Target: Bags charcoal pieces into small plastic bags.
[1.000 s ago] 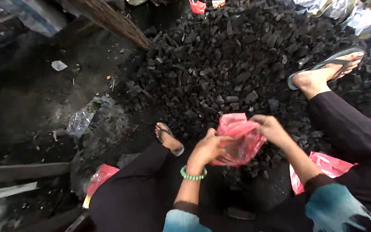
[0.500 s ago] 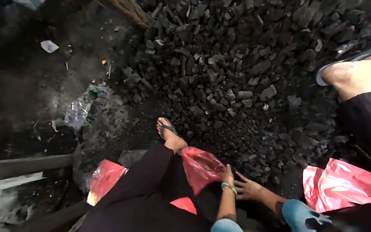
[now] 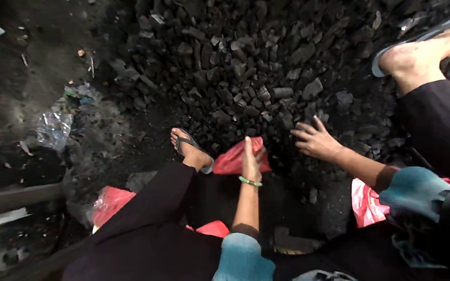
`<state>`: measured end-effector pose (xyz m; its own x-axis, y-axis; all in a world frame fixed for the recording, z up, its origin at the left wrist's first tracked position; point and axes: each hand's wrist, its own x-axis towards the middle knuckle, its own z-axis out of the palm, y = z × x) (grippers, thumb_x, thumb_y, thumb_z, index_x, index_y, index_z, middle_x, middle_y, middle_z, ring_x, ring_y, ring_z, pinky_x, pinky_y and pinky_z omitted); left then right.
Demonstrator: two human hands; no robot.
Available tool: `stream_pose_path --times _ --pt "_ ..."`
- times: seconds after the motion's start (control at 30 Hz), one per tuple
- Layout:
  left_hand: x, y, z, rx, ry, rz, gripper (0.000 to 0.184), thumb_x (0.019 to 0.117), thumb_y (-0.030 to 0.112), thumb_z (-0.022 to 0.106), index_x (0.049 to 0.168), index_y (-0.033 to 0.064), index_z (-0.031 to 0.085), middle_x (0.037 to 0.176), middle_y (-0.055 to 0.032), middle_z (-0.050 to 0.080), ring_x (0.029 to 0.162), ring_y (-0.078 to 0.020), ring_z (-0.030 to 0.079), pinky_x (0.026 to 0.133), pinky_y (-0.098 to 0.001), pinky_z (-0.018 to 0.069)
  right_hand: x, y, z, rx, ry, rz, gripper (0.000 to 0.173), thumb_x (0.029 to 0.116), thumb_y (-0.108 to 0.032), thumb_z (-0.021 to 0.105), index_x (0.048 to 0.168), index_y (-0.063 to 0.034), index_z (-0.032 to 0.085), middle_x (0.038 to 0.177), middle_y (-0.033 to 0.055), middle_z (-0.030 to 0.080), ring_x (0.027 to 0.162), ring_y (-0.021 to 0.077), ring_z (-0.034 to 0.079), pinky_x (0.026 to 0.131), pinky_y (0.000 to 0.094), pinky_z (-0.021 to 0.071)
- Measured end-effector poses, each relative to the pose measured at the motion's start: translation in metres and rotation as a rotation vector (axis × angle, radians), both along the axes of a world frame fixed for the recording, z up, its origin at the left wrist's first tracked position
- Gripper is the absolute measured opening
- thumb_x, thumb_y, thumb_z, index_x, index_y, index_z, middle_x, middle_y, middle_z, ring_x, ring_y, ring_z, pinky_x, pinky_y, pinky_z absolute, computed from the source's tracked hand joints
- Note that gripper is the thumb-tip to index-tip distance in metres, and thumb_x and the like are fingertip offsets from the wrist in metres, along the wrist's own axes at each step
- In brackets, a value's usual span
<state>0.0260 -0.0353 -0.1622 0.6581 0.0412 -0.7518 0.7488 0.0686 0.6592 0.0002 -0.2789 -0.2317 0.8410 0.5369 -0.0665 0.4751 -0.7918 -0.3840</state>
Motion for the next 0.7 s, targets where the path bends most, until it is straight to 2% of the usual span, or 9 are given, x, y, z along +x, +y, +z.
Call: stream_pose_path --times 0.07,0.13,0.2,0.27,0.33,0.43,0.57,0.63,0.7 --pt "0.004 0.018 -0.002 0.104 -0.132 0.098 0.068 0.1103 0.051 0.027 0.146 -0.0031 0.045 0.14 -0.0255 0.056 0.122 -0.0328 0.059 0.101 -0.0496 0.0496 -0.012 0.022 0.009 0.065 0.016 -0.12 0.017 0.0951 -0.015 0.069 0.108 -0.0062 0.075 0.137 0.024 0.061 0.132 0.049 0.053 0.105 0.0742 0.0372" --pt "0.004 0.029 -0.01 0.152 -0.193 0.229 0.063 0.1112 0.047 0.029 0.137 -0.0056 0.051 0.127 -0.0245 0.061 0.109 -0.0284 0.064 0.093 -0.0448 0.0541 -0.041 0.057 0.011 0.128 0.24 -0.164 0.018 0.0969 -0.013 0.066 0.109 -0.0033 0.074 0.12 0.0248 0.066 0.113 0.0454 0.063 0.092 0.0631 0.0522" --pt "0.003 0.033 -0.015 0.147 -0.175 0.316 0.06 0.1113 0.046 0.03 0.134 -0.0048 0.052 0.122 -0.0227 0.061 0.105 -0.0265 0.063 0.089 -0.044 0.0542 -0.078 0.095 -0.001 0.12 0.714 -0.126 0.025 0.1009 -0.017 0.062 0.121 -0.0053 0.072 0.122 0.0222 0.067 0.113 0.0408 0.065 0.097 0.0596 0.0524" --pt "0.001 0.033 -0.018 0.124 -0.134 0.338 0.059 0.1114 0.046 0.03 0.135 -0.0051 0.05 0.125 -0.0238 0.059 0.106 -0.0281 0.063 0.091 -0.0444 0.0535 -0.112 0.125 -0.028 0.113 1.211 -0.053 0.035 0.1032 -0.017 0.06 0.135 -0.0039 0.064 0.132 0.0264 0.063 0.125 0.0439 0.059 0.108 0.0627 0.0426" --pt "-0.001 0.032 -0.02 0.107 -0.112 0.329 0.059 0.1117 0.045 0.03 0.137 -0.0048 0.049 0.127 -0.0246 0.059 0.108 -0.029 0.063 0.092 -0.044 0.0536 -0.137 0.14 -0.048 0.068 1.467 -0.022 0.038 0.1047 -0.016 0.057 0.14 -0.003 0.059 0.137 0.0277 0.059 0.128 0.0447 0.056 0.108 0.063 0.0402" --pt "-0.004 0.033 -0.022 0.118 -0.102 0.29 0.058 0.1121 0.043 0.031 0.14 -0.0044 0.049 0.131 -0.0257 0.058 0.112 -0.0299 0.062 0.095 -0.0444 0.052 -0.129 0.135 -0.045 0.006 1.35 -0.094 0.038 0.1067 -0.014 0.051 0.143 -0.0046 0.057 0.138 0.0281 0.059 0.132 0.0458 0.054 0.111 0.0637 0.039" --pt "-0.003 0.03 -0.024 0.126 -0.086 0.256 0.059 0.1125 0.042 0.03 0.143 -0.0047 0.047 0.139 -0.0276 0.055 0.121 -0.0321 0.059 0.101 -0.0462 0.0485 -0.079 0.09 -0.017 0.253 0.795 -0.486 0.048 0.1072 -0.007 0.046 0.155 -0.0153 0.046 0.147 0.0227 0.053 0.126 0.0414 0.06 0.106 0.0585 0.0482" --pt "-0.004 0.027 -0.024 0.115 -0.103 0.238 0.059 0.1127 0.042 0.029 0.143 -0.0052 0.046 0.139 -0.0278 0.054 0.121 -0.0327 0.059 0.101 -0.0464 0.0487 -0.056 0.07 0.001 0.335 0.596 -0.582 0.049 0.105 -0.003 0.05 0.153 -0.0135 0.048 0.152 0.0207 0.049 0.125 0.0415 0.061 0.102 0.0585 0.0507" --pt "-0.004 0.025 -0.026 0.11 -0.119 0.223 0.059 0.1127 0.042 0.029 0.143 -0.0051 0.047 0.138 -0.0273 0.055 0.119 -0.0322 0.06 0.1 -0.0459 0.0493 -0.055 0.056 0.013 0.324 0.642 -0.526 0.037 0.1026 -0.004 0.054 0.139 -0.0061 0.06 0.14 0.0231 0.057 0.12 0.0413 0.063 0.101 0.0591 0.0506"
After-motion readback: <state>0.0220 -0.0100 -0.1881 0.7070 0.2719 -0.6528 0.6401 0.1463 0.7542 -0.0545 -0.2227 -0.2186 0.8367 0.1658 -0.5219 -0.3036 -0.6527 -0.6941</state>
